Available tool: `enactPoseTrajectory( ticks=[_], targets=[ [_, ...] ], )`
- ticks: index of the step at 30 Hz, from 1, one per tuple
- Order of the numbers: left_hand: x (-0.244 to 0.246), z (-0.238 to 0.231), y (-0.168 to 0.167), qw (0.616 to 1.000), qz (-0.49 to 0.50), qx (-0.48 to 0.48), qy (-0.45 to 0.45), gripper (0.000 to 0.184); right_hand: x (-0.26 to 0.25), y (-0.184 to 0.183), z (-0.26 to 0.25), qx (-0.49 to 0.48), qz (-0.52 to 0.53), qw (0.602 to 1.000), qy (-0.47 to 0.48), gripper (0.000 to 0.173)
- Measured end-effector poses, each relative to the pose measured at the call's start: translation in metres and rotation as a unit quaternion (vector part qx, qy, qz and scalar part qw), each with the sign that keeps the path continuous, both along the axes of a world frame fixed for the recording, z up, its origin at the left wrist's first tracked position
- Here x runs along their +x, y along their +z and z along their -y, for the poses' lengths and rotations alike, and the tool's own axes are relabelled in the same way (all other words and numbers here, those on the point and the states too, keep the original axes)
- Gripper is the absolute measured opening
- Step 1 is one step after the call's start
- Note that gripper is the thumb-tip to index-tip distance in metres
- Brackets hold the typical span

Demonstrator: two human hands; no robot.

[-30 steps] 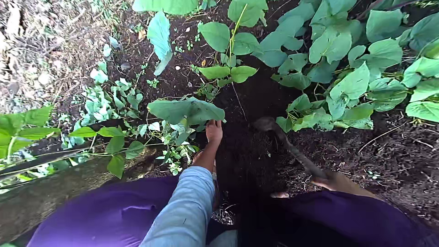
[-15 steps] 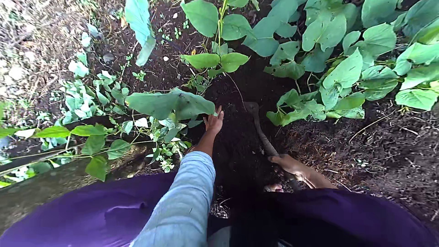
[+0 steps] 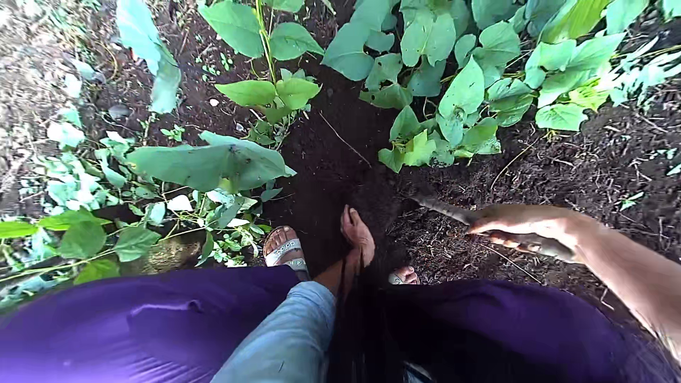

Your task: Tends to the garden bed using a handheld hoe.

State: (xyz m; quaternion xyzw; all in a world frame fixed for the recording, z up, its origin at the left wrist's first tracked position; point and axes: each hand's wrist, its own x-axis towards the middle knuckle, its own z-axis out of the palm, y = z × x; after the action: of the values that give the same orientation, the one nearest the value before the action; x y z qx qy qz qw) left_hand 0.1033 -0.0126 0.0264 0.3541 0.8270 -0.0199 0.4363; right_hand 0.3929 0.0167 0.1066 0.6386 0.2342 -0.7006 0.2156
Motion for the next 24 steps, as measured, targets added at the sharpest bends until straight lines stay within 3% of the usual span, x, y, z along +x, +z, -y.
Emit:
enactPoseTrajectory(
  ticks=[1, 3, 4, 6, 8, 11, 14, 18, 21, 24],
  targets=[
    [0.007, -0.001, 0.003, 0.991, 0.106, 0.005, 0.079, 0.048, 0.018, 0.008, 0.001, 0.026, 0.008, 1.000, 0.011, 0.023],
    [0.034, 0.033, -0.029, 0.933, 0.211, 0.221, 0.191, 0.045, 0.059, 0.023, 0.011, 0.112, 0.042, 0.991, 0.058, 0.024],
    [0.038, 0.035, -0.019, 0.916, 0.273, 0.214, 0.201, 0.045, 0.083, 0.028, 0.018, 0.169, 0.068, 0.979, 0.094, 0.027],
    [0.030, 0.035, -0.010, 0.921, 0.326, 0.174, 0.125, 0.040, 0.117, 0.032, 0.035, 0.292, 0.126, 0.934, 0.162, 0.032],
    [0.004, 0.031, -0.023, 0.942, 0.285, 0.178, 0.022, 0.034, 0.111, 0.027, 0.048, 0.356, 0.150, 0.908, 0.160, 0.036],
    [-0.053, 0.004, -0.046, 0.971, 0.148, 0.184, -0.031, 0.035, 0.022, 0.011, 0.044, 0.296, 0.106, 0.947, 0.066, 0.039],
    [-0.103, -0.031, -0.056, 0.975, 0.046, 0.210, -0.057, 0.043, -0.077, -0.022, 0.017, 0.233, 0.037, 0.968, -0.085, 0.027],
    [-0.138, -0.068, -0.053, 0.976, -0.022, 0.214, -0.041, 0.047, -0.171, -0.082, -0.035, 0.168, -0.014, 0.949, -0.267, 0.025],
    [-0.150, -0.083, -0.057, 0.974, -0.051, 0.220, -0.026, 0.050, -0.193, -0.113, -0.014, 0.110, -0.074, 0.965, -0.226, 0.023],
    [-0.162, -0.101, -0.051, 0.983, -0.059, 0.171, -0.023, 0.050, -0.169, -0.095, 0.035, 0.084, -0.080, 0.983, -0.144, 0.016]
  ],
)
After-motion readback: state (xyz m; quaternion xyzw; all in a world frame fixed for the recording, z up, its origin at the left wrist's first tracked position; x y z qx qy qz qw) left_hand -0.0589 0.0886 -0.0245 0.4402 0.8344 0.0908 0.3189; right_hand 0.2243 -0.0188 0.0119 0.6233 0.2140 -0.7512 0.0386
